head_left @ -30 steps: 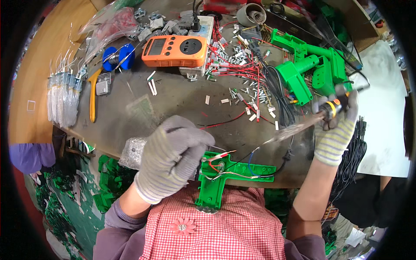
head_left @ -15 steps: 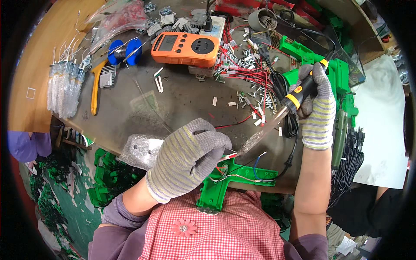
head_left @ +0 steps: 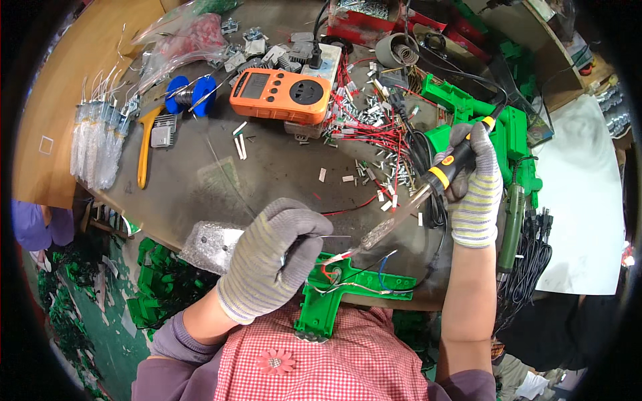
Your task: The worker is seen assembling a green plastic housing for an electronic device, involving wiring and soldering components.
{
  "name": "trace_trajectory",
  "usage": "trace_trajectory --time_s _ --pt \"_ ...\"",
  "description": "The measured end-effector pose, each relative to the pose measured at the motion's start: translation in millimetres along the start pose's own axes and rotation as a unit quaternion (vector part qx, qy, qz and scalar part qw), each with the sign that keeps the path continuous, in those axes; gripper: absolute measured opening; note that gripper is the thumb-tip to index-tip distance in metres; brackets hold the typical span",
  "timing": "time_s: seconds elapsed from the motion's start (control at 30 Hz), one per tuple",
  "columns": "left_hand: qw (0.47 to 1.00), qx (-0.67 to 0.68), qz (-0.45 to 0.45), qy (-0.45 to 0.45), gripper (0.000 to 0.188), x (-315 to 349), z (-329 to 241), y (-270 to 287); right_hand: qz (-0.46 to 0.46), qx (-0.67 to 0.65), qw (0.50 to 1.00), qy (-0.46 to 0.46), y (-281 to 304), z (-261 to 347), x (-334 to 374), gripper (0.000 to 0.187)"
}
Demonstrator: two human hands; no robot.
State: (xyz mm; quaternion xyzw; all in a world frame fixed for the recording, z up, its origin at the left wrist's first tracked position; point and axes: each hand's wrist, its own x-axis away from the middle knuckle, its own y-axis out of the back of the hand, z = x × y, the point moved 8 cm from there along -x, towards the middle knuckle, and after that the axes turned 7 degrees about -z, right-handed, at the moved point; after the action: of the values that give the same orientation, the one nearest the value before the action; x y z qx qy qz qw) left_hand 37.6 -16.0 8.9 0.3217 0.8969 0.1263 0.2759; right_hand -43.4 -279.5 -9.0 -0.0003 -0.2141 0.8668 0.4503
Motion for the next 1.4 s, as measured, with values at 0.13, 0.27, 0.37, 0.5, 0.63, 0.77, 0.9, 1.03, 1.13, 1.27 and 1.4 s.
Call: trace_trajectory --time_s 0.13,0.27,0.37,0.5,0.63,0.77,0.9,1.03,1.13,1.27,1.4 --pt "1.000 0.009 0.002 0.000 0.017 6.2 -3.8 13.8 -0.035 -0.049 0.998 0.037 13.3 16.6 -0.5 0.030" --pt "0.997 0.005 0.061 -0.041 0.018 7.1 -10.8 6.2 -0.016 -0.032 0.999 0.022 11.1 13.4 8.8 0.032" --pt "0.994 -0.027 0.077 -0.075 0.019 11.0 -13.1 -1.7 0.002 0.018 1.000 0.012 -2.9 3.6 19.3 0.034" --pt "0.995 -0.022 0.072 -0.069 0.018 12.5 -12.9 -4.6 0.034 0.076 0.996 0.029 -8.0 0.6 21.7 0.034" --pt "0.994 -0.029 0.072 -0.074 0.017 13.2 -13.8 -5.4 0.023 0.080 0.996 0.029 -6.2 -1.4 23.7 0.034" --pt "0.994 -0.029 0.073 -0.074 0.015 14.5 -12.2 -7.7 0.013 0.090 0.995 0.041 -4.7 -2.1 22.7 0.034" --pt "0.994 -0.039 0.071 -0.076 0.015 14.1 -11.1 -7.4 -0.001 0.084 0.996 0.040 -6.0 -3.1 21.8 0.034" --pt "0.995 -0.023 0.078 -0.052 0.015 6.0 -9.8 -2.2 0.012 0.075 0.997 0.021 -1.7 -2.8 16.4 0.032" --pt "0.995 -0.051 -0.033 -0.074 0.012 -4.2 -12.4 20.6 0.012 -0.018 1.000 0.011 10.1 5.8 12.5 0.029" --pt "0.985 -0.162 -0.053 -0.039 0.007 -20.4 12.9 27.0 -0.039 -0.047 0.997 0.041 35.5 30.9 14.0 0.029" --pt "0.987 -0.160 -0.016 -0.012 0.008 -8.6 45.8 17.0 -0.013 -0.109 0.978 0.179 57.6 60.2 3.0 0.029"
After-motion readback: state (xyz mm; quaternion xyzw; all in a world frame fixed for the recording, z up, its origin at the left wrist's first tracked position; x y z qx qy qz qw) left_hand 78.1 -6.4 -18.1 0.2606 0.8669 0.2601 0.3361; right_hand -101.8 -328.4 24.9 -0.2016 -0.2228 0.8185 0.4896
